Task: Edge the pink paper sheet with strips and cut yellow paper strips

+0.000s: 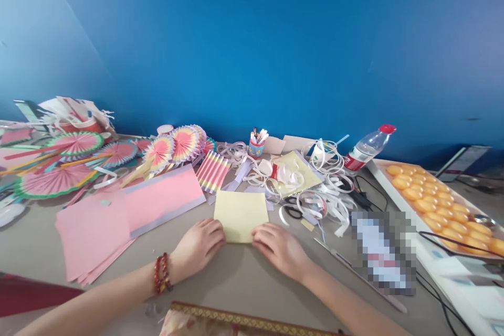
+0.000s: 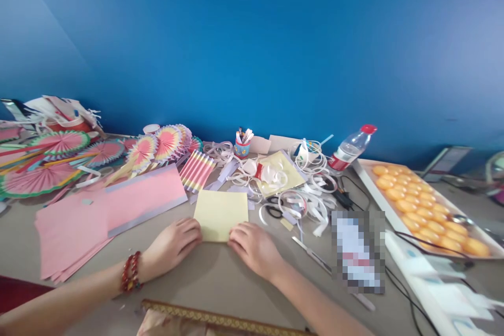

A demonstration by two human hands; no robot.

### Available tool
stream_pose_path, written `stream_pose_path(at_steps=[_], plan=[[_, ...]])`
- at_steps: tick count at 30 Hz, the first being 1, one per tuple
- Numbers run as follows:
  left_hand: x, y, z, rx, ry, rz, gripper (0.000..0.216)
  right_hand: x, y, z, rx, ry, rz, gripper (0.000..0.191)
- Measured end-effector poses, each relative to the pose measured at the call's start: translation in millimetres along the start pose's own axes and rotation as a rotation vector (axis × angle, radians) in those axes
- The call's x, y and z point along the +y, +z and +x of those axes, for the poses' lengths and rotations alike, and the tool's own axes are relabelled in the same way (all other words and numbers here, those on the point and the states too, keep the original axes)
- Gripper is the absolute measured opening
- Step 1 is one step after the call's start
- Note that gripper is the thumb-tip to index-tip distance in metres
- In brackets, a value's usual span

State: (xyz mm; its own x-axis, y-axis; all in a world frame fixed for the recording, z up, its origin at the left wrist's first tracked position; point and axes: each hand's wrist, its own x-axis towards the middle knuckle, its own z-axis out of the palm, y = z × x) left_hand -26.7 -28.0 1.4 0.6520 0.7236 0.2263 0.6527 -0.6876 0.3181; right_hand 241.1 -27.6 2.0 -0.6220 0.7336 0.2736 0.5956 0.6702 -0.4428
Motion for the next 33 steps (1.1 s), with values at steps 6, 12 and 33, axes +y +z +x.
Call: stream_pose_path(at_steps=[6,12,33], plan=[[-13,-1,5,0.005,-0.114,-0.155,0.018,7,2,13,0.029,0.142,0.046,0.026],[-17,2,4,0.031,-0.185,-0.136,0.014,12,10,10,0.092,0.135,0.095,0.020],[45,19,-19,-0.266,0.106,0.200,0.094,16,13,6,0.076,0.183,0.143,0.011]])
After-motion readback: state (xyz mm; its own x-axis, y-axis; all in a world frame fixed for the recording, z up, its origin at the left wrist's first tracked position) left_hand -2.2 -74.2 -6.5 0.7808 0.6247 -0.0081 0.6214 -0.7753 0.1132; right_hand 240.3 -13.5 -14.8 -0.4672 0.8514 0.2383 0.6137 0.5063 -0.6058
